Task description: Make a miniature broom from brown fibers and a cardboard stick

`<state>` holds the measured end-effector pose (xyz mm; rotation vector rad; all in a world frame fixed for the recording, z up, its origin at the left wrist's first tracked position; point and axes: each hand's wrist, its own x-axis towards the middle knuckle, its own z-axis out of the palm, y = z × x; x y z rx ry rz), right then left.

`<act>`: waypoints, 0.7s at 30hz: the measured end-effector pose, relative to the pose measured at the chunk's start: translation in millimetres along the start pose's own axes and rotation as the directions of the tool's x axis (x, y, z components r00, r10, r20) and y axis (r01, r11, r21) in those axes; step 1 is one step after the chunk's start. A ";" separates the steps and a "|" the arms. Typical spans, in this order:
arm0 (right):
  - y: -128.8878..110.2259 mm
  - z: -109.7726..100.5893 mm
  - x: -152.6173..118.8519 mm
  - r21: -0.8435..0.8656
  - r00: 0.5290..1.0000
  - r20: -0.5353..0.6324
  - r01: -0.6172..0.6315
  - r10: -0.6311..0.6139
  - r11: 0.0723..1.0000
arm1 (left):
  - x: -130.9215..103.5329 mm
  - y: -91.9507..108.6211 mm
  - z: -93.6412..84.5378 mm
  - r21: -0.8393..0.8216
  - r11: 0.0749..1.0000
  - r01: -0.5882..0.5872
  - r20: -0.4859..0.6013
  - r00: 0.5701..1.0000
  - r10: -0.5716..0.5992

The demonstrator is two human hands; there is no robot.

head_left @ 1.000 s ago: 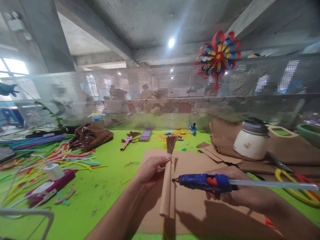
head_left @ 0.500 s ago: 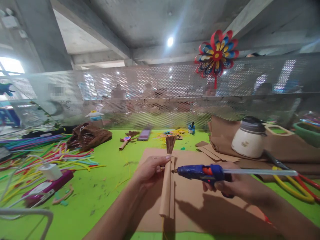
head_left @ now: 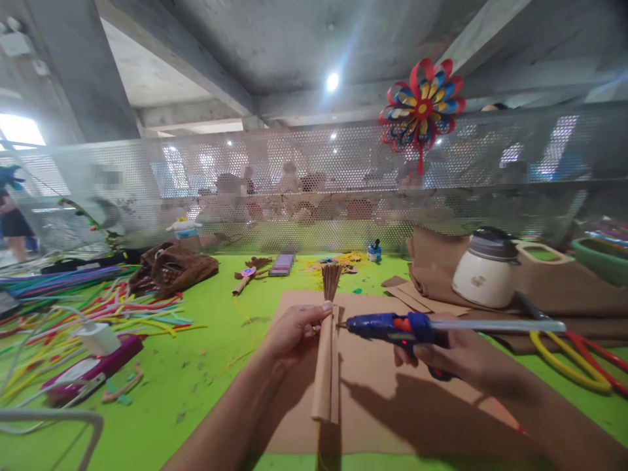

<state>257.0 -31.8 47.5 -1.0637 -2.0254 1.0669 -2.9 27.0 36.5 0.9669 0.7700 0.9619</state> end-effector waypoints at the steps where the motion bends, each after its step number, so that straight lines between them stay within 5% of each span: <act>1: -0.3 0.7 1.1 0.005 1.000 -0.026 -0.001 0.001 1.000 | 0.3 0.0 -0.5 0.012 1.000 0.000 0.002 1.000 0.000; 21: 0.7 2.3 -1.4 -0.043 0.985 0.154 0.085 -0.078 0.995 | -1.0 1.9 3.9 -0.155 0.987 0.052 -0.098 0.993 -0.068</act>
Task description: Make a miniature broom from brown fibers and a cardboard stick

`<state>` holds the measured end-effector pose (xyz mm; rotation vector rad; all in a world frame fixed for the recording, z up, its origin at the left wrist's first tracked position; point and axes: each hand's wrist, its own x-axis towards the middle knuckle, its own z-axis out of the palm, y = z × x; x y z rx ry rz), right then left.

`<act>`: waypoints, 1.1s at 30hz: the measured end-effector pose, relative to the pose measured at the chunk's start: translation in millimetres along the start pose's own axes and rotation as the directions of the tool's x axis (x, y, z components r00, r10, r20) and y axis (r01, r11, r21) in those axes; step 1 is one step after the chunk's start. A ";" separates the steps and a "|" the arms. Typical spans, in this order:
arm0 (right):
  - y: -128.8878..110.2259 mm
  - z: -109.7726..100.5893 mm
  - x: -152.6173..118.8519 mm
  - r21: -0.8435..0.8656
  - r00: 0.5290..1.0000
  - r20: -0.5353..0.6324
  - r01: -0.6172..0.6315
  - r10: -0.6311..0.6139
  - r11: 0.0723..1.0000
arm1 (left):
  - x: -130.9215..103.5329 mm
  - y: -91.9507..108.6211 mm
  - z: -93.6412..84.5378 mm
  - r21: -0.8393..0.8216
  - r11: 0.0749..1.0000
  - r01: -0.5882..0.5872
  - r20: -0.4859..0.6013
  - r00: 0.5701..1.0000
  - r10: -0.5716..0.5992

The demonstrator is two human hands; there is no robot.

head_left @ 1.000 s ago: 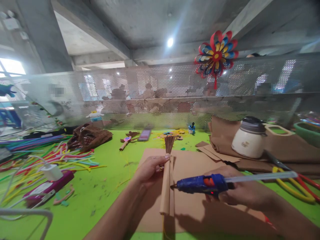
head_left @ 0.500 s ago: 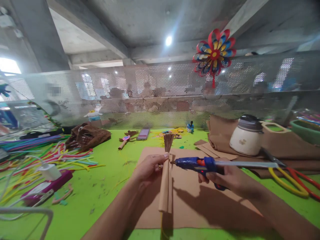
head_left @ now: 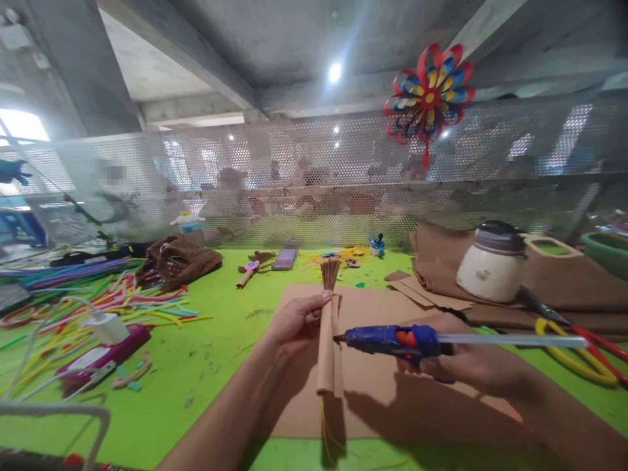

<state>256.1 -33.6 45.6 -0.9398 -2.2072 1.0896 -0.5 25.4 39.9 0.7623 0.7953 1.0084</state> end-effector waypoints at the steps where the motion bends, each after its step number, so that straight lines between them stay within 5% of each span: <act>1: -0.2 0.3 0.0 0.005 1.000 0.000 -0.003 0.003 1.000 | -0.5 0.4 0.4 -0.007 1.000 0.007 -0.006 1.000 -0.007; 18: -5.9 0.9 2.1 -0.022 0.992 -0.115 -0.044 0.041 0.999 | 1.7 0.6 -6.1 0.132 0.990 -0.041 0.036 0.999 0.037; 33: 0.4 0.0 3.1 0.063 0.975 -0.174 -0.128 0.138 0.990 | -3.7 -0.2 -3.1 0.310 0.941 -0.135 0.217 0.974 0.068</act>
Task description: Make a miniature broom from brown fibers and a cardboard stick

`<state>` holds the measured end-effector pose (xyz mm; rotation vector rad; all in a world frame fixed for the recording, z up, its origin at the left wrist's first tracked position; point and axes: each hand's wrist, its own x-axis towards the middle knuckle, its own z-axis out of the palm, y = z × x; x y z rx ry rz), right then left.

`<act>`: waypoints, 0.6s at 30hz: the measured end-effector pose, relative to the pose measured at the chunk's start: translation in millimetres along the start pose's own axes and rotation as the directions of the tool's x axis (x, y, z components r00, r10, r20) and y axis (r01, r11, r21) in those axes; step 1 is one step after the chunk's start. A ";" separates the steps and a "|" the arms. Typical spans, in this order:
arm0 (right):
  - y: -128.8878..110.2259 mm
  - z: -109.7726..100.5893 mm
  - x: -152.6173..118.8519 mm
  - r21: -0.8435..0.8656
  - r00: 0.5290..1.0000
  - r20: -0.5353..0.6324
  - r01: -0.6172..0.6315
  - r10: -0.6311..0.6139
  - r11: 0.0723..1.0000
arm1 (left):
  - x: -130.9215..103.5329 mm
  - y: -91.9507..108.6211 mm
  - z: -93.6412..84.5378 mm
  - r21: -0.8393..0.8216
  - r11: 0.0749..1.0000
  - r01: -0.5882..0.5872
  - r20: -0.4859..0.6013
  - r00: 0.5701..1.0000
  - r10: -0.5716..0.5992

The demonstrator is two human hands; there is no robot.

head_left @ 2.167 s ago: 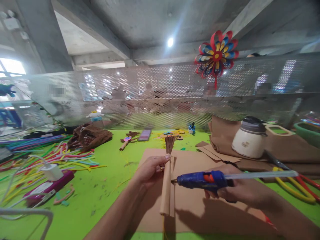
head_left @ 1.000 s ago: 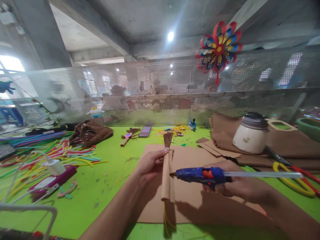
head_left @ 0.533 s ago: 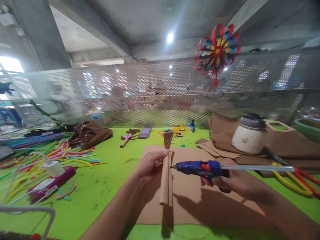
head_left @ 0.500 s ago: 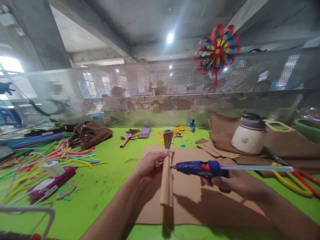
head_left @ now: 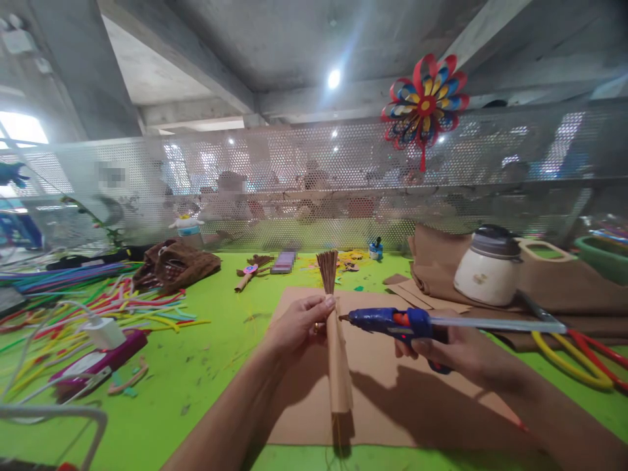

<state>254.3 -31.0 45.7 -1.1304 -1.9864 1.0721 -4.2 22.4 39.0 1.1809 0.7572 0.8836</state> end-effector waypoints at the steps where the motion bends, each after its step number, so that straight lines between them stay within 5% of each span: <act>1: 0.4 0.2 0.1 0.008 1.000 -0.002 -0.006 0.006 1.000 | -0.2 0.1 0.3 -0.003 1.000 0.004 0.005 1.000 -0.004; 18: 6.2 -4.9 -2.3 -0.032 0.996 0.055 0.077 -0.076 0.997 | 0.4 -1.8 0.1 -0.047 0.999 0.010 -0.007 1.000 -0.011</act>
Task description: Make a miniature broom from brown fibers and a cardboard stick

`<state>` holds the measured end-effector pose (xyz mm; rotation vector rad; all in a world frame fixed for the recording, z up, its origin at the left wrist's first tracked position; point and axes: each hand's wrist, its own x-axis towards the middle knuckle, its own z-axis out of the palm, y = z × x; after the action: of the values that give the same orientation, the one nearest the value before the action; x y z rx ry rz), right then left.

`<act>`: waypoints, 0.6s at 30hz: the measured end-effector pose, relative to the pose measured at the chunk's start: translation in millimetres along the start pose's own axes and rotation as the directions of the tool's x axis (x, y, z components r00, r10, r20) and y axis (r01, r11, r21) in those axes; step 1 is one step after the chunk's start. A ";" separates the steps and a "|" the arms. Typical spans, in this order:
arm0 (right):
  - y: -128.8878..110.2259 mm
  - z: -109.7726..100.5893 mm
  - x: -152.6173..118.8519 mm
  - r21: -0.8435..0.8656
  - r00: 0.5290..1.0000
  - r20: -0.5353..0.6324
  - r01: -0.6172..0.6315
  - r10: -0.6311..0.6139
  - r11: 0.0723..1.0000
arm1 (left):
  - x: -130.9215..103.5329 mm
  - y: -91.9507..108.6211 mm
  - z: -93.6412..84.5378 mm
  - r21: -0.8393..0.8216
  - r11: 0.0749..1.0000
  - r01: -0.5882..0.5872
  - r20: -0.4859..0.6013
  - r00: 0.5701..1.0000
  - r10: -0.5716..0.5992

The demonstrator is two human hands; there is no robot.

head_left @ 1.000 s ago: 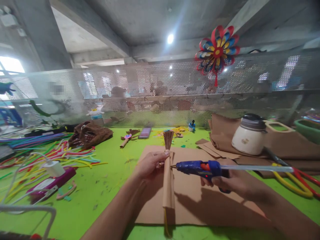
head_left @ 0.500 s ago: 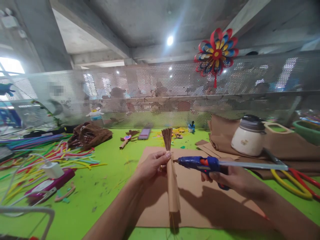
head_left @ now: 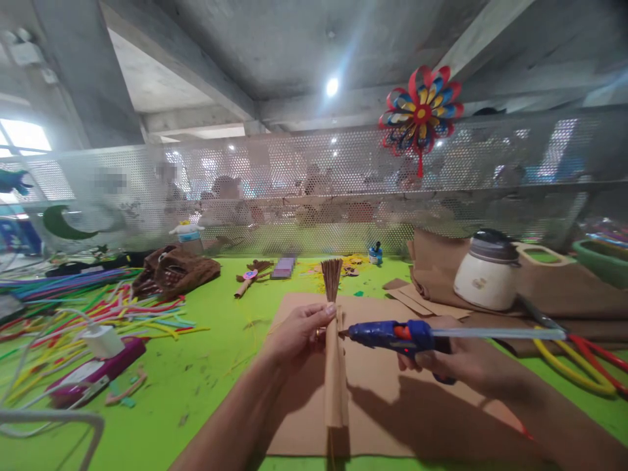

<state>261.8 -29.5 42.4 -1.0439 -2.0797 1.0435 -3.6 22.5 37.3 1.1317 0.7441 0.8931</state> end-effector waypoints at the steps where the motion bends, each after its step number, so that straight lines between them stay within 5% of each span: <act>1: -0.9 0.5 0.7 0.007 1.000 -0.013 -0.003 0.003 1.000 | 0.1 -0.6 -0.4 0.003 1.000 0.003 0.011 1.000 -0.003; 8: -4.7 3.8 6.3 0.037 0.992 -0.105 -0.065 0.069 0.997 | -0.8 -2.1 1.0 0.009 1.000 0.004 0.043 0.999 -0.004; 18: -7.4 2.4 3.6 -0.018 1.000 -0.004 0.009 -0.009 1.000 | -1.5 -1.5 0.5 0.020 1.000 0.003 0.069 0.998 -0.004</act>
<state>255.2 -30.2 48.0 -1.0436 -2.0921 1.0185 -3.5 20.7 36.0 1.1728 0.6995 0.8415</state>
